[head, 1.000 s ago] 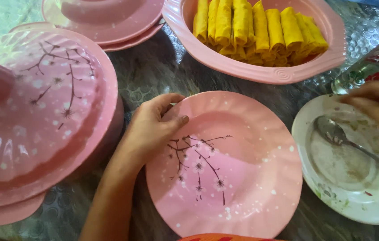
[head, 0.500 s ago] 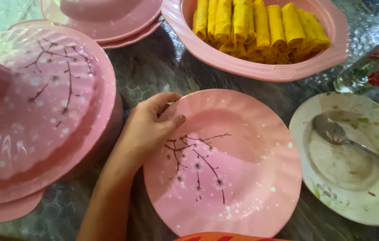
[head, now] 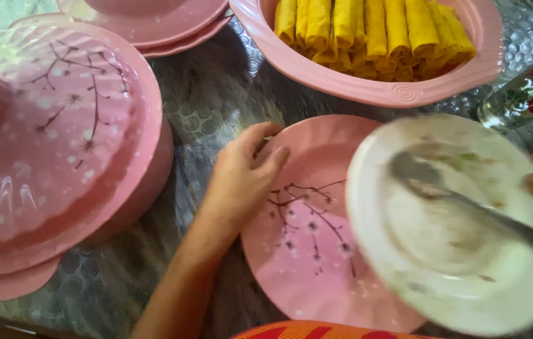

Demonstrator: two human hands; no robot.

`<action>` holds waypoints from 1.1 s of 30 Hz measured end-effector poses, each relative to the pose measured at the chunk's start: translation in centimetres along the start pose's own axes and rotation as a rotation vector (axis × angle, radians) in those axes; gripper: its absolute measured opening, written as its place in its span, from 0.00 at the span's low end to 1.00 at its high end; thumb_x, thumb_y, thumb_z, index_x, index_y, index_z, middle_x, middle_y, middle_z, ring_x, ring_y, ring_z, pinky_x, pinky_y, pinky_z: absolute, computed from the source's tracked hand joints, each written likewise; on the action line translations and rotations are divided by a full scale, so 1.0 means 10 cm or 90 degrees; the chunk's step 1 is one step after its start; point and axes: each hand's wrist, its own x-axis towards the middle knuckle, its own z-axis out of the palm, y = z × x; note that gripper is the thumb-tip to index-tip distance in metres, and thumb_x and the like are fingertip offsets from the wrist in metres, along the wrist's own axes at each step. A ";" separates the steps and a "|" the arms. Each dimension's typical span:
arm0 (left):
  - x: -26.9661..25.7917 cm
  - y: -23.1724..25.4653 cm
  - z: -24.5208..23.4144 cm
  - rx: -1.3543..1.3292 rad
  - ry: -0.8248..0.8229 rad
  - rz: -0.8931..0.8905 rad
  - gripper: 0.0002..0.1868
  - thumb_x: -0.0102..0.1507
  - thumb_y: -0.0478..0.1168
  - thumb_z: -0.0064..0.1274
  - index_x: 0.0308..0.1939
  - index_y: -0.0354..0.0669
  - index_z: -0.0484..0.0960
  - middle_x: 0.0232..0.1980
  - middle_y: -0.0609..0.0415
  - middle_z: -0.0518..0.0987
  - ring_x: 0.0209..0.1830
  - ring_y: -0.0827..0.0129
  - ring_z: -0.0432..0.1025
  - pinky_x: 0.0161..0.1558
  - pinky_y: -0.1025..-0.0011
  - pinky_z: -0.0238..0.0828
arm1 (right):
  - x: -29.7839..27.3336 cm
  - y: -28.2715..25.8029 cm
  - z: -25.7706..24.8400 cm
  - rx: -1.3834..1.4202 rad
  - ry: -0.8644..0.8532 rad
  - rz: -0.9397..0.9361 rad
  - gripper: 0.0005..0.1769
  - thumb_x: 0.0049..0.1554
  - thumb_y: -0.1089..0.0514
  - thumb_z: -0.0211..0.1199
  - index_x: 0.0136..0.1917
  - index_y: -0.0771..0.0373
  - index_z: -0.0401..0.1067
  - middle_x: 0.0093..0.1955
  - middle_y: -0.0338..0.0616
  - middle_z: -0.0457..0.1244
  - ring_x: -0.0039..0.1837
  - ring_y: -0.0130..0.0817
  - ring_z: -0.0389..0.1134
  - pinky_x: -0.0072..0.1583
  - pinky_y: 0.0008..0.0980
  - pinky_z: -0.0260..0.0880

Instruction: Arranging yellow-wrapped spring rolls into a pink serving bowl on a dining table.

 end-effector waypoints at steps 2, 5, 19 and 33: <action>-0.03 0.11 0.03 -0.059 -0.005 -0.072 0.21 0.63 0.45 0.56 0.57 0.37 0.81 0.47 0.46 0.88 0.48 0.65 0.82 0.49 0.70 0.78 | -0.58 -0.66 0.82 0.010 -0.004 0.009 0.29 0.64 0.62 0.57 0.78 0.68 0.64 0.57 0.66 0.70 0.52 0.57 0.75 0.53 0.60 0.77; -0.08 0.14 0.03 0.013 -0.003 -0.031 0.22 0.63 0.47 0.60 0.56 0.37 0.80 0.50 0.45 0.86 0.51 0.63 0.82 0.52 0.68 0.76 | -1.03 -1.32 1.42 0.020 0.007 -0.018 0.28 0.62 0.61 0.58 0.74 0.69 0.66 0.56 0.61 0.71 0.52 0.50 0.75 0.56 0.51 0.77; -0.11 -0.29 0.00 -0.389 -0.041 -0.097 0.21 0.63 0.32 0.56 0.60 0.32 0.78 0.53 0.50 0.84 0.51 0.71 0.78 0.53 0.74 0.75 | -1.34 -1.54 1.93 -0.008 -0.134 0.066 0.24 0.67 0.50 0.61 0.71 0.64 0.72 0.54 0.58 0.72 0.47 0.40 0.68 0.49 0.41 0.66; -0.31 0.28 -0.71 -0.207 -0.068 -0.235 0.26 0.64 0.45 0.54 0.64 0.37 0.76 0.52 0.51 0.85 0.46 0.74 0.79 0.49 0.72 0.76 | -1.67 -1.99 2.41 0.331 -0.163 0.038 0.24 0.59 0.53 0.58 0.66 0.66 0.71 0.55 0.47 0.71 0.52 0.32 0.72 0.55 0.34 0.72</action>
